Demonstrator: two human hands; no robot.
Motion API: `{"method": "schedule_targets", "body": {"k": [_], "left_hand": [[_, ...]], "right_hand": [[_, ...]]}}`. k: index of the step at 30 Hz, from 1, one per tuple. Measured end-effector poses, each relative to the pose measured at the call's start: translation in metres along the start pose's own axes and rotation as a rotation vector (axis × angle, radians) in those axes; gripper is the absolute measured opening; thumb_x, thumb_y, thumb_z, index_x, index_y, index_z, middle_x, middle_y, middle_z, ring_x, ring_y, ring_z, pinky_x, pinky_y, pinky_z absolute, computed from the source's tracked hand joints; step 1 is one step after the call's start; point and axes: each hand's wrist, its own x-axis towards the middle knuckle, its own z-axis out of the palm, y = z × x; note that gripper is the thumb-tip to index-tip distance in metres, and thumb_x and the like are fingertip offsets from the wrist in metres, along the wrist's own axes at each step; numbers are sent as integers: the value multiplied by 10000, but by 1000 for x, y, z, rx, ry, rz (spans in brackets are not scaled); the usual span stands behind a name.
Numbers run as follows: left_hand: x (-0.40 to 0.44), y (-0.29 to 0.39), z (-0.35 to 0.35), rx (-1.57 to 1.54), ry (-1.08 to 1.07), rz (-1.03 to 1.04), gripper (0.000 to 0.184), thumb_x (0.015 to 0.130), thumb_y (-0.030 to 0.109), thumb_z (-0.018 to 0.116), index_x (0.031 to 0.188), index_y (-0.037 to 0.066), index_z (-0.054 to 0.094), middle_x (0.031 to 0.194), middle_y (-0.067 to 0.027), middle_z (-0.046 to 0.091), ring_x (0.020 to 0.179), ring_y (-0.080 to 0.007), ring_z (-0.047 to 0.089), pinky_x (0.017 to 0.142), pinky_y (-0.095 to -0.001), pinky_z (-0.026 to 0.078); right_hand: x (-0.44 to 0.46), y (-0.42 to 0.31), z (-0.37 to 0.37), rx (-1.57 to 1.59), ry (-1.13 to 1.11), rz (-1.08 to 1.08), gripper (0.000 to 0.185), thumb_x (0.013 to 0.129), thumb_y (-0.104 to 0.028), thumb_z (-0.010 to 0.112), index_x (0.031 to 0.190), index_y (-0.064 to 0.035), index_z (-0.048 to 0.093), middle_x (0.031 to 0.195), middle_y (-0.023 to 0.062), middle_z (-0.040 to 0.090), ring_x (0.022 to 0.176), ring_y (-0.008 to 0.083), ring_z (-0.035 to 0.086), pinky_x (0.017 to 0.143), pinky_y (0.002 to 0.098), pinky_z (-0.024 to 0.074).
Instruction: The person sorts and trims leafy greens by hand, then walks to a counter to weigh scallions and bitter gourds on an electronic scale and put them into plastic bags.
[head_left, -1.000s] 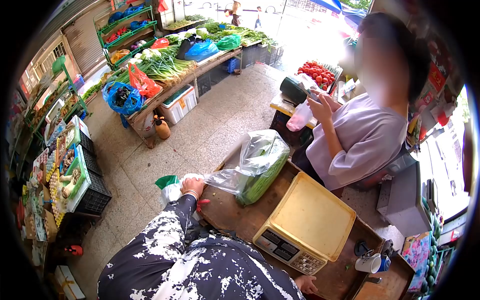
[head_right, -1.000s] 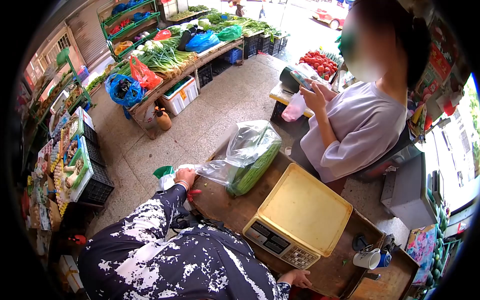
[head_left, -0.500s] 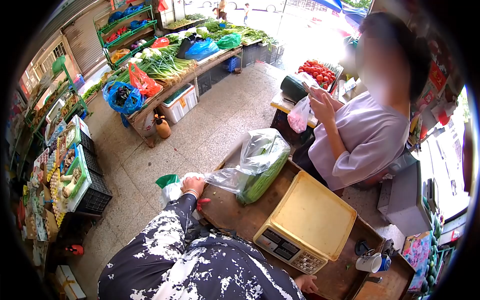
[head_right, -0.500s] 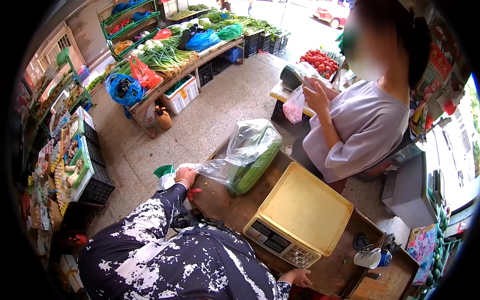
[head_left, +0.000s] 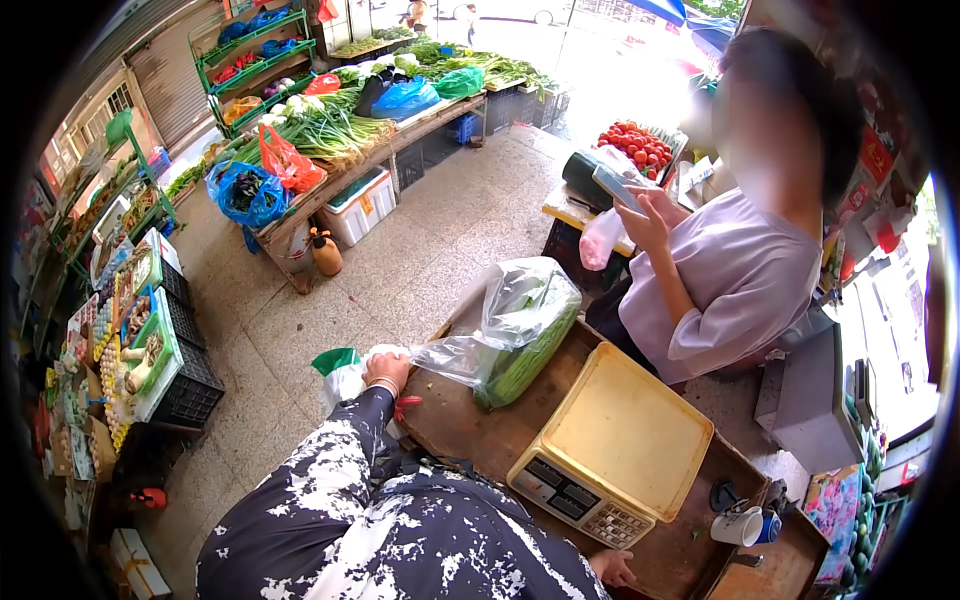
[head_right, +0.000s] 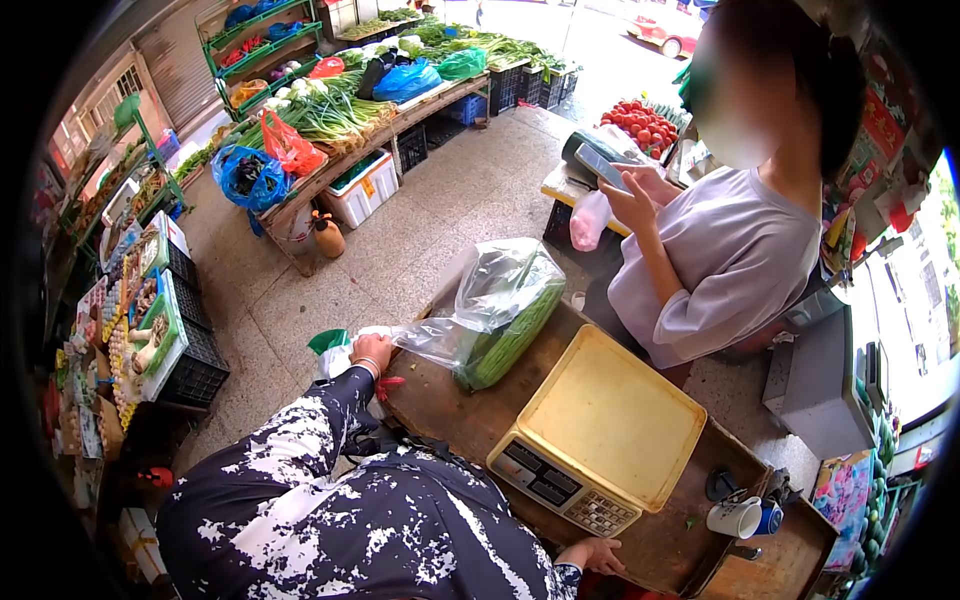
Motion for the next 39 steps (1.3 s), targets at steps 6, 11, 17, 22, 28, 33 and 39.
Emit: {"method": "schedule_targets", "body": {"k": [6,11,17,22,28,33,39], "left_hand": [[0,0,-1,-1,-4,-2,388,789,376,393,905,98,637,1021,-157,572,979,-335,520,838,-448,408],[-2,2,-3,0,-1,-8,390,789,376,390,898,97,639,1008,-156,579,968,-336,526,835,-444,411],[1,0,-1,9,-12,10,394,790,378,381,910,103,637,1020,-153,575,981,-333,519,842,-441,407],[-2,5,-8,-38,-134,-46,417,795,383,366,994,114,615,1125,-137,515,1098,-296,433,898,-467,347],[4,1,-2,-19,-153,-38,420,791,390,374,992,112,617,1124,-134,519,1098,-292,435,899,-462,350],[4,-1,0,-24,-171,-28,435,793,395,370,1018,108,608,1154,-128,493,1120,-291,415,913,-458,338],[-1,-6,8,-150,-8,16,352,763,370,435,860,110,650,1084,-117,531,1057,-292,458,859,-458,378]], "right_hand": [[-1,1,1,1,-2,-13,551,782,-319,532,1204,-33,322,1196,243,367,1075,366,428,881,415,384],[-2,4,5,3,-4,-24,549,780,-318,535,1202,-35,325,1193,242,370,1072,365,430,881,414,385],[-2,11,10,5,-6,-40,546,778,-316,538,1199,-36,330,1190,240,374,1070,363,433,879,413,385],[-1,6,6,10,-13,-47,544,776,-315,540,1196,-38,333,1187,239,377,1068,362,435,878,412,386],[-4,0,-2,12,-35,-59,541,774,-313,543,1193,-39,337,1184,237,381,1065,361,438,877,411,387],[-12,4,-7,22,-67,-106,539,773,-312,545,1191,-41,340,1182,236,384,1063,359,440,876,410,388],[-42,57,12,56,-140,-247,537,770,-311,548,1188,-42,344,1179,235,388,1060,358,443,875,409,389]]}}
